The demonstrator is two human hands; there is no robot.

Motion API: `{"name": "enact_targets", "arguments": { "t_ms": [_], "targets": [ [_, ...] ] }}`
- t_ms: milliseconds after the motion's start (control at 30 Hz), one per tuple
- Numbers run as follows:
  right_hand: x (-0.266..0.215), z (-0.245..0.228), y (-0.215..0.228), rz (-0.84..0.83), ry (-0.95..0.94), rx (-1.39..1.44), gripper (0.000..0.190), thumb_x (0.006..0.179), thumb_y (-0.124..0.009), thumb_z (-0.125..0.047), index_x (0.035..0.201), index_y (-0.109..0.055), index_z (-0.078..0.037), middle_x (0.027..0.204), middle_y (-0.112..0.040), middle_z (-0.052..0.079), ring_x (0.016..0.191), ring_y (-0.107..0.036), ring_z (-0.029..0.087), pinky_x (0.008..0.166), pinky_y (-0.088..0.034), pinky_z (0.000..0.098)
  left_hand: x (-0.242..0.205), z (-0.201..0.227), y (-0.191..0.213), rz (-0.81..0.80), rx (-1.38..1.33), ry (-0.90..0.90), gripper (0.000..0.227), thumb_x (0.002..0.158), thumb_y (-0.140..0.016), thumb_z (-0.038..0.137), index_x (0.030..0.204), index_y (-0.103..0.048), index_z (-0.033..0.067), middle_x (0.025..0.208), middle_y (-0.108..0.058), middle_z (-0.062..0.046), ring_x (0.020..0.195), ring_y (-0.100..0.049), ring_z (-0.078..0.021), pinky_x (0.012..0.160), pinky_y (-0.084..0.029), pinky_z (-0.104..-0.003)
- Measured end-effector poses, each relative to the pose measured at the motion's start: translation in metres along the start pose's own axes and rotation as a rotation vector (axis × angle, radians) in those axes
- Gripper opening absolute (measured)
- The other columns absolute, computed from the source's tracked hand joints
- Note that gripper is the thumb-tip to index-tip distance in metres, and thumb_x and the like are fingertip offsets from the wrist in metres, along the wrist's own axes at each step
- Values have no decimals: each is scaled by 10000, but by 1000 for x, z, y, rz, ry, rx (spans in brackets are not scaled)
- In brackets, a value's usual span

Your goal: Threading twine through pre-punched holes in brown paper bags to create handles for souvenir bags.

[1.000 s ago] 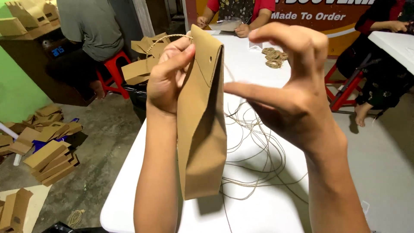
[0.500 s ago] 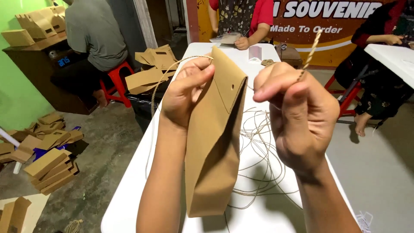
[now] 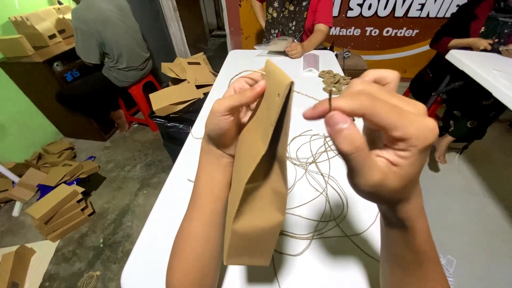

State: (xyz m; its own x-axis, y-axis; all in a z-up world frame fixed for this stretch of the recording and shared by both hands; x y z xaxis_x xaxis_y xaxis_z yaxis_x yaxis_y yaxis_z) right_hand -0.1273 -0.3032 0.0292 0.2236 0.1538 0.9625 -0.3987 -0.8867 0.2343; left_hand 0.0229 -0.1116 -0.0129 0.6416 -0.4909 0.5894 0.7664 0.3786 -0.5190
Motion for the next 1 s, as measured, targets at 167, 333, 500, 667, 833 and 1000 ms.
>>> {"name": "enact_targets", "arguments": {
  "t_ms": [167,333,500,667,833,1000],
  "targets": [
    [1,-5,2,-32,166,-208,109,1119,-762,85,1172,-855,107,871,-726,142,777,-569,286,1019,-375,472,5,-14,1,10,44,10,104,1058,-756,68,1059,-736,-34,918,-778,-103,822,-795,-182,760,-643,-261],
    [4,-1,0,15,197,-266,105,1111,-766,84,1132,-866,110,886,-760,162,748,-620,262,1009,-420,480,6,-17,4,21,52,25,92,1081,-738,63,1096,-742,-28,1043,-800,-108,952,-820,-210,888,-661,-296],
    [2,4,1,34,241,-290,82,1101,-815,106,1154,-878,104,898,-750,172,781,-593,303,1039,-453,507,5,-17,2,30,68,47,122,1069,-761,105,1095,-748,-13,1013,-817,-120,905,-818,-214,834,-659,-308],
    [1,6,2,40,304,-350,88,1081,-835,128,1143,-893,102,883,-731,176,773,-576,305,1043,-491,554,5,-15,0,24,83,44,127,1086,-740,115,1079,-739,-12,1014,-792,-101,914,-806,-199,844,-650,-296],
    [0,6,0,51,323,-379,128,1099,-801,173,1161,-896,114,910,-719,184,799,-574,314,1060,-509,578,4,-13,0,18,70,44,133,1086,-748,107,1092,-748,-26,1024,-815,-124,930,-825,-222,857,-671,-314],
    [0,3,0,44,341,-390,118,1155,-790,113,1194,-900,131,933,-719,186,831,-588,315,1097,-509,573,4,-13,1,21,57,37,120,1087,-750,96,1122,-744,-19,1022,-827,-121,927,-824,-206,864,-669,-309]
  ]
}}
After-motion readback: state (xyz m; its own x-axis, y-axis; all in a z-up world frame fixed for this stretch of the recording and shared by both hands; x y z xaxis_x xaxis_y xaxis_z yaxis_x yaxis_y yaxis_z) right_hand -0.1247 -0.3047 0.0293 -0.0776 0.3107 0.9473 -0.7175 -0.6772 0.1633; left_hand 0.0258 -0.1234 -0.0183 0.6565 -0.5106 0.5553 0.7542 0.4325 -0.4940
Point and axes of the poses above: each hand's wrist, its own x-axis towards the middle knuckle, its own y-axis out of the back of the hand, z = x × y, the point moved 2 cm from there along x, towards the middle knuckle
